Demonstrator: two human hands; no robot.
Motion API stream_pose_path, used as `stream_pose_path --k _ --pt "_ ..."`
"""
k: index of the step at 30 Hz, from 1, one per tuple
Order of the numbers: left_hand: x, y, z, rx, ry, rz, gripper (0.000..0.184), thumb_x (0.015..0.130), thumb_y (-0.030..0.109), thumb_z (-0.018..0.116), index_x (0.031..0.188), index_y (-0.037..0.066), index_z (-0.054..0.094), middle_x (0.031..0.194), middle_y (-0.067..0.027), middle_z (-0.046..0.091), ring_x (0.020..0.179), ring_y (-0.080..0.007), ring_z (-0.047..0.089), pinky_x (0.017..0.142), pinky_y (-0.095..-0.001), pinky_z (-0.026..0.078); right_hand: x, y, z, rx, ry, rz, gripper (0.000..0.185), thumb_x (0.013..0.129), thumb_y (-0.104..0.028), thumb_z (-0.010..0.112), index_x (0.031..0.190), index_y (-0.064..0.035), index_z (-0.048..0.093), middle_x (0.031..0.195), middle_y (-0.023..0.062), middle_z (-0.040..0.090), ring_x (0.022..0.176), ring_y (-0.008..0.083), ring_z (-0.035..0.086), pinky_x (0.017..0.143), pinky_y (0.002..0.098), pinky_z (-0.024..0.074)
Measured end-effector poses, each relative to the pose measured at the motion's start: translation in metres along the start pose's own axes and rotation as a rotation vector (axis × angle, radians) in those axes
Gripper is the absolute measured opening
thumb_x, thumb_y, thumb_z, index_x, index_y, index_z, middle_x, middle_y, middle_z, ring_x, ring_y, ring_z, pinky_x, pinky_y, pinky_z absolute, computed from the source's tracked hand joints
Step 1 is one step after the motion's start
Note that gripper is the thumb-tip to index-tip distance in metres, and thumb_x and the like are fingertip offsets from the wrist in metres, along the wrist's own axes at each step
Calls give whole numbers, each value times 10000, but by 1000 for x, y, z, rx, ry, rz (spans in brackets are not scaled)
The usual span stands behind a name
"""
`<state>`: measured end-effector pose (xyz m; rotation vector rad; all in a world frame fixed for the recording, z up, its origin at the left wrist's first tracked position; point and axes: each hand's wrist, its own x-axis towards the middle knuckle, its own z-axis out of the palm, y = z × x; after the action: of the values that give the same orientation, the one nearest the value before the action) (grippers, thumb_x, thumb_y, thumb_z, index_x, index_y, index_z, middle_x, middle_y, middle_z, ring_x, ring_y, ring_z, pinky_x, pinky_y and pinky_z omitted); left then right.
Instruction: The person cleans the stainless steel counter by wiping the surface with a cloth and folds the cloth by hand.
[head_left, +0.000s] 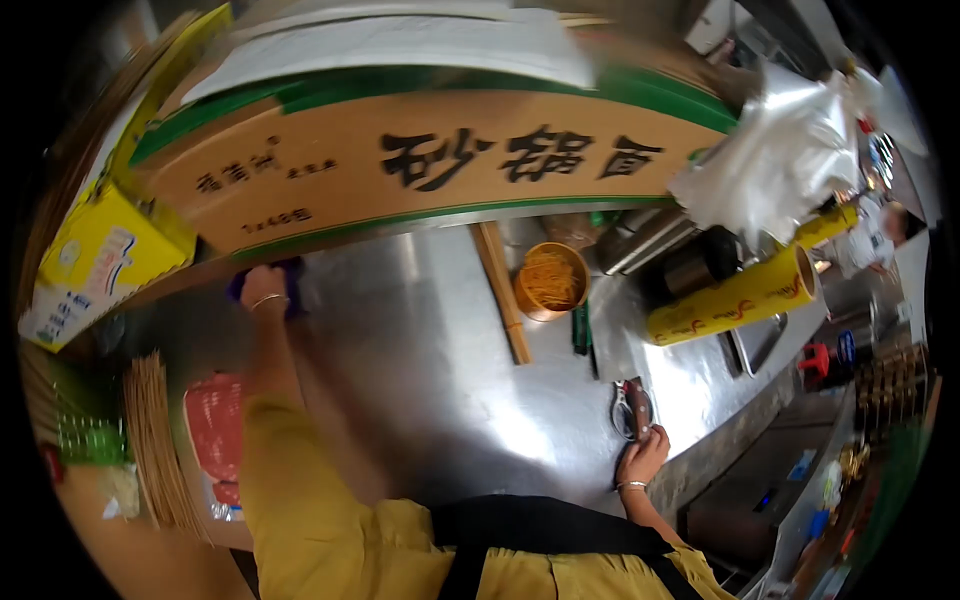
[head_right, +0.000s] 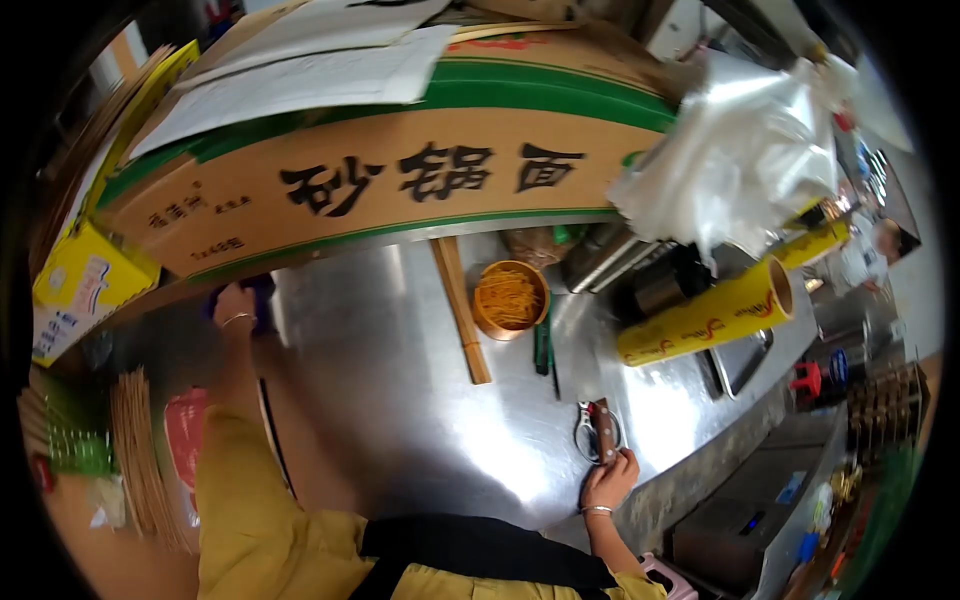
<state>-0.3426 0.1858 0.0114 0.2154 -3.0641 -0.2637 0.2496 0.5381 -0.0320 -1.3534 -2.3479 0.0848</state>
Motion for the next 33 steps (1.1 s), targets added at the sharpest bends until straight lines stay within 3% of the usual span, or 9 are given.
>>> stream_pose_path --k 3,8,11,13,16,17,18,19,33 --pt "9 -86 -19 107 -72 -268 297 877 260 484 1041 79 654 1085 -164 643 998 -349 622 820 -440 504 -2 3 3 -27 3 -33 305 725 -21 483 1026 27 498 1156 215 477 1073 398 439 941 470 336" --pt "28 -90 5 -10 -18 -408 279 883 215 479 1011 68 678 1085 -169 646 1002 -338 631 810 -428 521 -3 7 8 -75 8 -65 310 740 -12 466 1045 39 481 1174 227 460 1081 396 431 948 473 331" --pt "34 -21 31 65 -30 -80 275 910 250 454 1045 100 641 1044 -141 658 926 -332 652 770 -428 531 -4 9 8 -102 -1 -48 313 746 -8 464 1055 37 474 1175 229 460 1077 395 433 943 474 331" --pt "33 36 83 -144 304 317 338 933 268 420 1136 63 596 1164 -145 599 1070 -318 577 835 -411 489 -3 10 8 -103 -2 -52 314 744 -8 466 1056 36 473 1175 226 461 1073 393 435 938 474 333" --pt "-42 158 30 -185 92 483 341 912 201 441 1172 18 563 1237 -176 538 1170 -327 480 981 -454 363 -4 12 9 -104 8 -48 320 741 -15 475 1057 30 470 1169 216 466 1063 388 440 926 473 338" --pt "-62 179 49 -115 141 613 325 891 179 444 1151 49 589 1158 -182 585 1077 -336 552 916 -456 418 -4 14 10 -100 14 -60 321 739 -20 480 1057 27 471 1166 214 468 1062 387 441 925 473 338" --pt "-69 199 68 -39 -323 576 317 876 170 441 1138 93 604 1031 -159 638 910 -336 627 797 -451 485 -5 15 11 -95 17 -71 323 737 -25 486 1056 23 472 1162 212 470 1061 386 441 925 472 338" --pt "-88 206 76 -116 -233 635 317 867 182 449 1133 110 607 985 -139 649 838 -326 641 737 -440 503 -6 14 10 -88 25 -67 326 731 -32 494 1053 19 475 1157 205 475 1056 384 445 918 470 343" --pt "-341 38 27 -321 -94 946 296 804 242 580 1082 155 627 848 -57 652 679 -229 654 580 -383 522 -10 20 9 -22 96 -101 317 769 -73 533 1074 -2 481 1167 186 483 1061 380 451 901 471 360"
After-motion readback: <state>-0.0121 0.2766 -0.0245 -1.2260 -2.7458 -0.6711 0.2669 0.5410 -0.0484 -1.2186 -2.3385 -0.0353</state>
